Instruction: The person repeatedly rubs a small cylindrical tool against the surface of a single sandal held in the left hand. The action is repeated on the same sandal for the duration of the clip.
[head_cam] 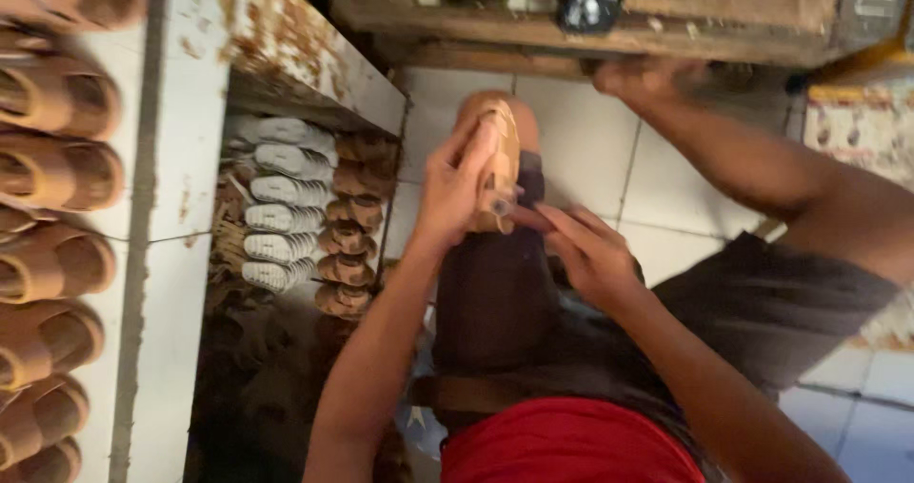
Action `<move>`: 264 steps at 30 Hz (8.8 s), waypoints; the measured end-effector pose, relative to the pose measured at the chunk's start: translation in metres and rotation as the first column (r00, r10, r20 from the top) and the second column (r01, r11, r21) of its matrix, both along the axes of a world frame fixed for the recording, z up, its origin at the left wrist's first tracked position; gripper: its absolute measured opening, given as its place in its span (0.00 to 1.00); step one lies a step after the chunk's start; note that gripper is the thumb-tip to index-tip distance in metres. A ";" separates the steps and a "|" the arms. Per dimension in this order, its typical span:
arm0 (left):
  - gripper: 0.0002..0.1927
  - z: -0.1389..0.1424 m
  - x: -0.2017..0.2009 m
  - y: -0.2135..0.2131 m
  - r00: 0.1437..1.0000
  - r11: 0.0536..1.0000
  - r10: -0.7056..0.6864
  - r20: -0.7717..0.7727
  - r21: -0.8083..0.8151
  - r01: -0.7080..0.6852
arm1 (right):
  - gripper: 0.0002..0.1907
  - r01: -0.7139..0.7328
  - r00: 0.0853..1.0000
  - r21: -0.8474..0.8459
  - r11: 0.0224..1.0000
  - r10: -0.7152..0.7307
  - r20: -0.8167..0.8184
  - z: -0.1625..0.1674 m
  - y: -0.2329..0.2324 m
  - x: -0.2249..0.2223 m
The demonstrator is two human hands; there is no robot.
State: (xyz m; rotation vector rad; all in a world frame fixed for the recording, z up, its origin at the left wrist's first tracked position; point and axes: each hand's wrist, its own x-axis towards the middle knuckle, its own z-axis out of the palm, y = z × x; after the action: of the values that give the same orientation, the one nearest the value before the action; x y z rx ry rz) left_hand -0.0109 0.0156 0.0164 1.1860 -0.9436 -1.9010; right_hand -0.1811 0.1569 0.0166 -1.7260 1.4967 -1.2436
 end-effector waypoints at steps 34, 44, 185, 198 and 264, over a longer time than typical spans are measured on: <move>0.23 -0.019 -0.007 0.008 0.996 0.975 0.019 0.092 -0.224 0.002 | 0.16 0.159 0.983 -0.060 0.986 -0.164 -0.088 0.018 -0.030 0.008; 0.22 -0.010 -0.003 0.007 0.999 0.988 -0.023 -0.046 -0.154 0.016 | 0.17 0.136 0.989 -0.050 0.989 -0.133 0.061 0.016 -0.035 0.011; 0.36 0.070 0.024 0.000 0.843 0.354 -0.040 0.537 -0.781 0.515 | 0.18 0.142 0.990 -0.184 0.973 -0.141 0.021 0.010 -0.022 0.002; 0.34 0.064 0.023 0.007 0.812 0.247 -0.008 0.583 -0.786 0.567 | 0.17 0.061 0.995 -0.226 0.972 -0.042 0.086 0.018 -0.021 -0.005; 0.21 -0.003 -0.028 0.083 0.891 0.965 0.180 -0.417 0.252 -0.077 | 0.16 0.336 0.930 -0.177 0.925 -0.296 0.217 -0.014 -0.043 0.011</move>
State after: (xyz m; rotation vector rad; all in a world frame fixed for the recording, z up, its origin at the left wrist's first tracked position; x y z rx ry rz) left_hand -0.0386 0.0986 0.0137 0.8587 -0.3989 -2.0836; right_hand -0.1699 0.1135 0.0029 -1.4769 1.6231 -1.7382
